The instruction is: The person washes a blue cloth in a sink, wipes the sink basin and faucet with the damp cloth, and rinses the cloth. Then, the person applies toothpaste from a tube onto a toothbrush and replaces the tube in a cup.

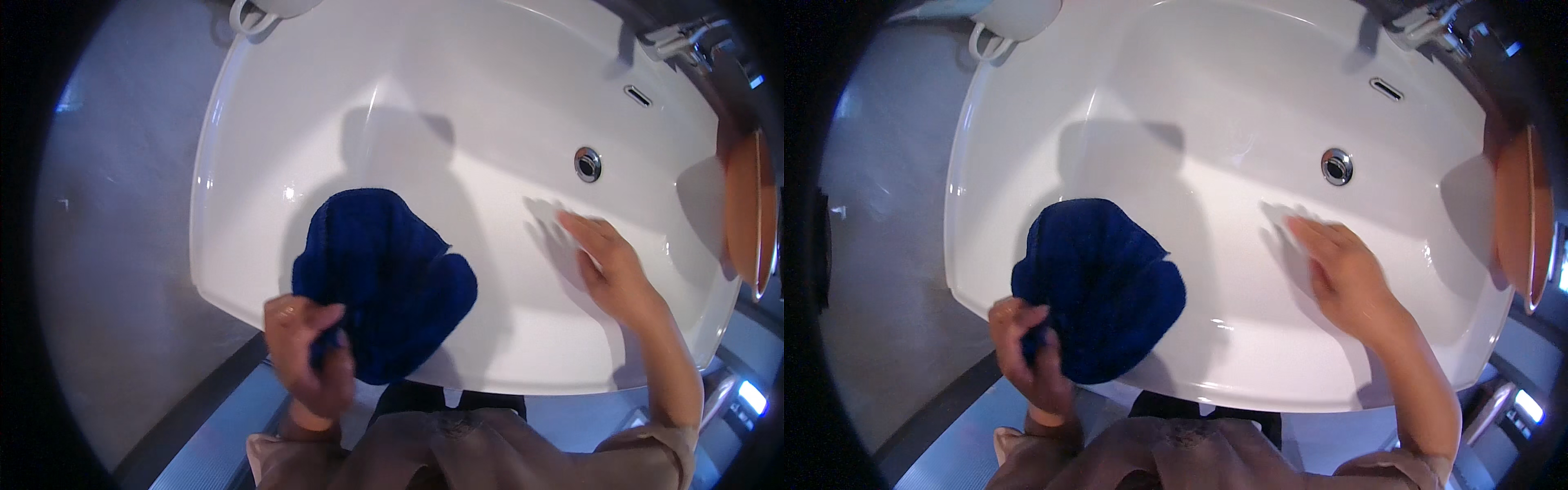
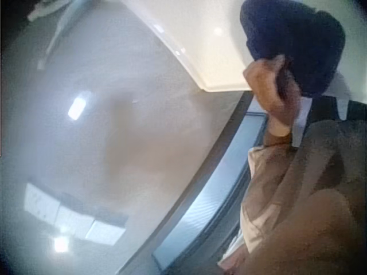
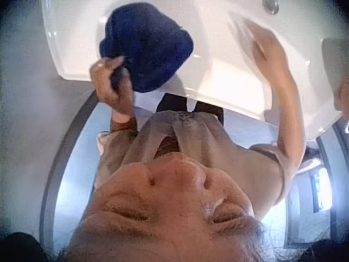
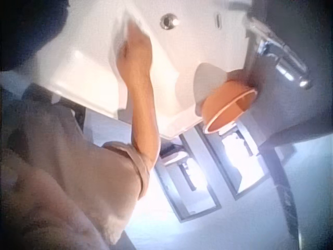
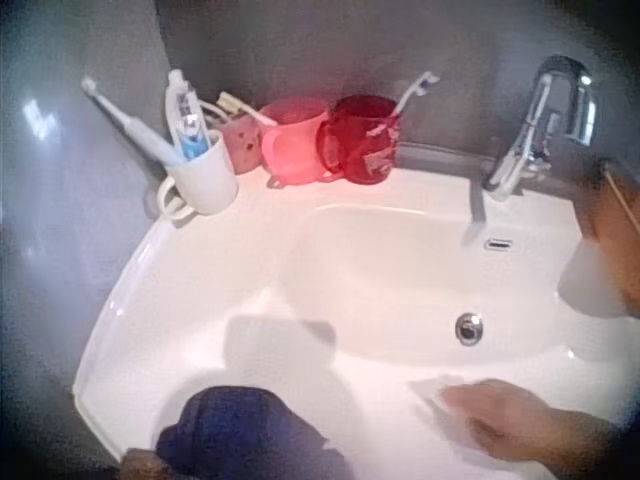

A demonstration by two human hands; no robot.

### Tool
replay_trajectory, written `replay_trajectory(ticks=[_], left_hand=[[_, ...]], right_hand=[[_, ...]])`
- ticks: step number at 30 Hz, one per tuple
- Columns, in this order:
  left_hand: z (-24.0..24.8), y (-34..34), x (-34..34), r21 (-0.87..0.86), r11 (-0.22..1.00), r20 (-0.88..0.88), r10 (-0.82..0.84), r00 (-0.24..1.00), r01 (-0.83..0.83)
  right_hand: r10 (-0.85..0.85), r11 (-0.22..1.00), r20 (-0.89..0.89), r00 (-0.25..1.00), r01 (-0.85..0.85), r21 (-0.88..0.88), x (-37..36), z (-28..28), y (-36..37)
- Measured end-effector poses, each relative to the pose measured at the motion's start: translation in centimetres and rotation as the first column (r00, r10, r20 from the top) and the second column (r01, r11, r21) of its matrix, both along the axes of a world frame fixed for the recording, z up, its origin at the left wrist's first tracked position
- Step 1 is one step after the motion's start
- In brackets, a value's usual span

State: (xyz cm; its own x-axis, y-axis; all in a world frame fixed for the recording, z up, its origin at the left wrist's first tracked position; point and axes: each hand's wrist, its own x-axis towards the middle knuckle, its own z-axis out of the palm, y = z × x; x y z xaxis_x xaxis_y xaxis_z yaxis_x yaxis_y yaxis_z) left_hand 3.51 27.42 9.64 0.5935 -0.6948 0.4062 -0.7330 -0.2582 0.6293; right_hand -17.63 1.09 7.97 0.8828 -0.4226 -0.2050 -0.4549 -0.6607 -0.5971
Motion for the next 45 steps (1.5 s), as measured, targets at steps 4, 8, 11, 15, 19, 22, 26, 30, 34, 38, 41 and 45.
replay_trajectory(ticks=[4,8,11,15,19,22,26,30,34,38,41,45], left_hand=[[1.5,1.5,3.7,0.06,0.956,0.133,0.279,0.951,-0.289],[-1.6,2.0,6.9,0.081,0.976,0.112,0.193,0.975,-0.203],[-2.2,1.5,6.7,0.104,0.969,0.111,0.211,0.971,-0.223],[-1.4,1.4,6.8,0.121,0.97,0.101,0.198,0.975,-0.209],[-1.0,1.4,6.9,0.156,0.961,0.104,0.213,0.972,-0.227],[-1.2,1.4,6.8,0.166,0.955,0.101,0.23,0.968,-0.245],[-1.0,1.5,6.7,0.191,0.95,0.118,0.227,0.967,-0.246],[-1.0,1.6,7.1,0.198,0.941,0.091,0.262,0.961,-0.275],[-0.1,0.8,7.1,0.319,0.913,0.188,0.203,0.961,-0.255],[-0.1,0.4,7.4,0.368,0.895,0.226,0.176,0.958,-0.251],[-0.3,0.8,7.6,0.34,0.909,0.182,0.187,0.965,-0.24],[-0.5,0.7,7.3,0.255,0.929,0.121,0.244,0.962,-0.268]], right_hand=[[-0.348,0.932,-0.189,0.918,0.316,-0.179,-8.1,3.1,4.2],[-0.586,0.76,-0.111,0.802,0.497,-0.419,-14.2,1.8,5.3],[-0.604,0.768,-0.09,0.792,0.547,-0.334,-14.7,0.9,5.0],[-0.462,0.83,-0.241,0.853,0.32,-0.458,-14.7,1.4,4.7],[-0.41,0.857,-0.256,0.876,0.274,-0.436,-15.1,1.4,4.4],[-0.391,0.883,-0.305,0.869,0.26,-0.391,-15.1,1.7,4.2],[-0.393,0.894,-0.274,0.878,0.296,-0.335,-14.6,1.9,4.1],[-0.367,0.903,-0.346,0.864,0.242,-0.354,-15.1,1.9,4.0],[-0.363,0.906,-0.381,0.85,0.227,-0.357,-15.3,1.8,4.0],[-0.318,0.893,-0.166,0.933,0.236,-0.382,-14.5,1.3,2.8],[-0.305,0.888,-0.137,0.942,0.23,-0.397,-14.5,1.2,2.8],[-0.298,0.883,-0.143,0.944,0.215,-0.418,-14.8,0.9,3.0]])
